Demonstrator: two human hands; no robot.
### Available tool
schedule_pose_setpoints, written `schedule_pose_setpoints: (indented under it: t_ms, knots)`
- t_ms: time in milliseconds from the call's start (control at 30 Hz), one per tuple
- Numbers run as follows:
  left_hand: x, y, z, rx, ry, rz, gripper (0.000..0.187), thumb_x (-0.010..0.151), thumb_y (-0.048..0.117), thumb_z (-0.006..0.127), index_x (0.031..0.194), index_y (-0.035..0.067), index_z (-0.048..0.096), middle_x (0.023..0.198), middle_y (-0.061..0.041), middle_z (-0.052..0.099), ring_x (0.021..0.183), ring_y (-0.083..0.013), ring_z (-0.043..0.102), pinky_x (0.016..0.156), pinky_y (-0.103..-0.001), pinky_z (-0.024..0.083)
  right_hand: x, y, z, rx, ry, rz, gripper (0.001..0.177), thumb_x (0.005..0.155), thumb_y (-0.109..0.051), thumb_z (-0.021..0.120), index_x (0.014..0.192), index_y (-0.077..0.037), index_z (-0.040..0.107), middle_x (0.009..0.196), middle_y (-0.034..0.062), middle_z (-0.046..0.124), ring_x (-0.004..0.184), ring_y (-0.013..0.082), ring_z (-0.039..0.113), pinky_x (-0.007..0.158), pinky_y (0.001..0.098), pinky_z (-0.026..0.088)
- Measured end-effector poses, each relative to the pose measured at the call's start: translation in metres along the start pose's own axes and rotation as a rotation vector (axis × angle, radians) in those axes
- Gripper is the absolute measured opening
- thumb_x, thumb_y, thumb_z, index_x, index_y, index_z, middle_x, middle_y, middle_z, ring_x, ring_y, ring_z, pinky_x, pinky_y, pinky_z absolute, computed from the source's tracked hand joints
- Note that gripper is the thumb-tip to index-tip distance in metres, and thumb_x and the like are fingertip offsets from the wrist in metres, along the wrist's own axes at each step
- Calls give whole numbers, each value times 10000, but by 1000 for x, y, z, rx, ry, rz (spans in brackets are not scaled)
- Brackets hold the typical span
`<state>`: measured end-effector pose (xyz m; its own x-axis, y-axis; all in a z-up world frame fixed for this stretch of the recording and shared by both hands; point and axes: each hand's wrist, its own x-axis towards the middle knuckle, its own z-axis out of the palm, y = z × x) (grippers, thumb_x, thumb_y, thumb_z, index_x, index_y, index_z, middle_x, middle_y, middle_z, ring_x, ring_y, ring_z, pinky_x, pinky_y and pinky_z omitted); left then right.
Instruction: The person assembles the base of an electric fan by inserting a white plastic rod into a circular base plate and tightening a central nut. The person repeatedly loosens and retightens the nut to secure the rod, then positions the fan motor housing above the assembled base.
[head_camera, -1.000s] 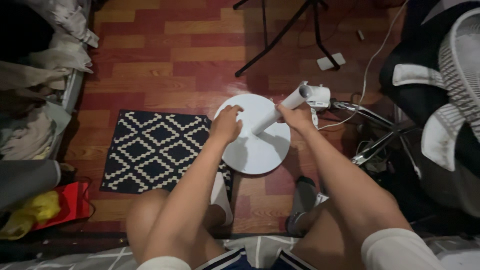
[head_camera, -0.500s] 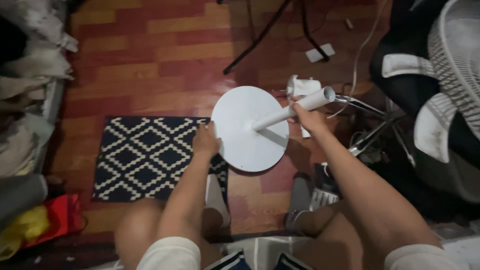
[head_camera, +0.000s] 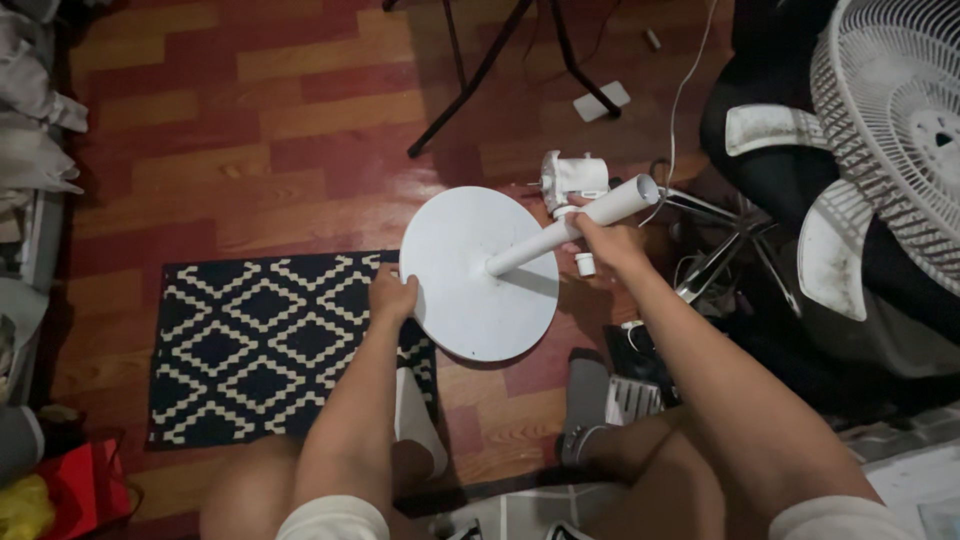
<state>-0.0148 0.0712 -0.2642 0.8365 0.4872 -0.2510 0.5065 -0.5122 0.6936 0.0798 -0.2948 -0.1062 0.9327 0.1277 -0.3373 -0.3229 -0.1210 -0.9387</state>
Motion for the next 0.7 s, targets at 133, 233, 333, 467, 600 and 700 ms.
schedule_pose_setpoints:
  t_ms: [133,233,333,467,600,700]
  knots:
    - [6,0,-3,-41,14,-21,449,767,283,731,1139,37,681,1064,-230,741,1023,-377,720,926,-426,557,3,-1,-7,-27,21,-148,409,908,-111,650,1302,-1,657,1203,185,701,883,266,753,607,310,659]
    - [8,6,-10,-41,45,-15,504,741,300,775,1148,23,668,1078,-236,727,1026,-374,710,928,-423,549,6,1,-13,15,27,-161,409,913,-122,638,1297,19,655,1237,167,675,937,260,739,621,316,662]
    - [8,19,-23,-103,77,-2,541,713,275,788,1156,-3,649,1098,-224,730,1026,-357,717,924,-416,556,11,4,-19,82,98,-76,435,921,-144,629,1331,-2,665,1192,181,678,928,258,729,644,306,638]
    - [15,41,-67,-60,75,23,616,694,252,800,1213,-12,599,1128,-238,715,1055,-366,706,942,-416,549,26,22,-18,260,151,-40,417,923,-222,677,1273,5,667,1134,147,689,885,247,739,629,299,652]
    - [19,64,-101,5,104,195,710,692,251,836,1263,-27,518,1174,-275,650,1120,-393,646,953,-438,515,49,64,-19,484,180,175,430,890,-331,712,1204,-43,654,947,120,655,678,218,643,557,260,589]
    - [11,76,-122,102,65,157,652,715,264,817,1237,2,527,1180,-256,667,1140,-391,656,981,-444,517,60,110,-10,477,124,163,455,879,-401,649,1159,-42,644,807,109,633,566,171,599,418,252,431]
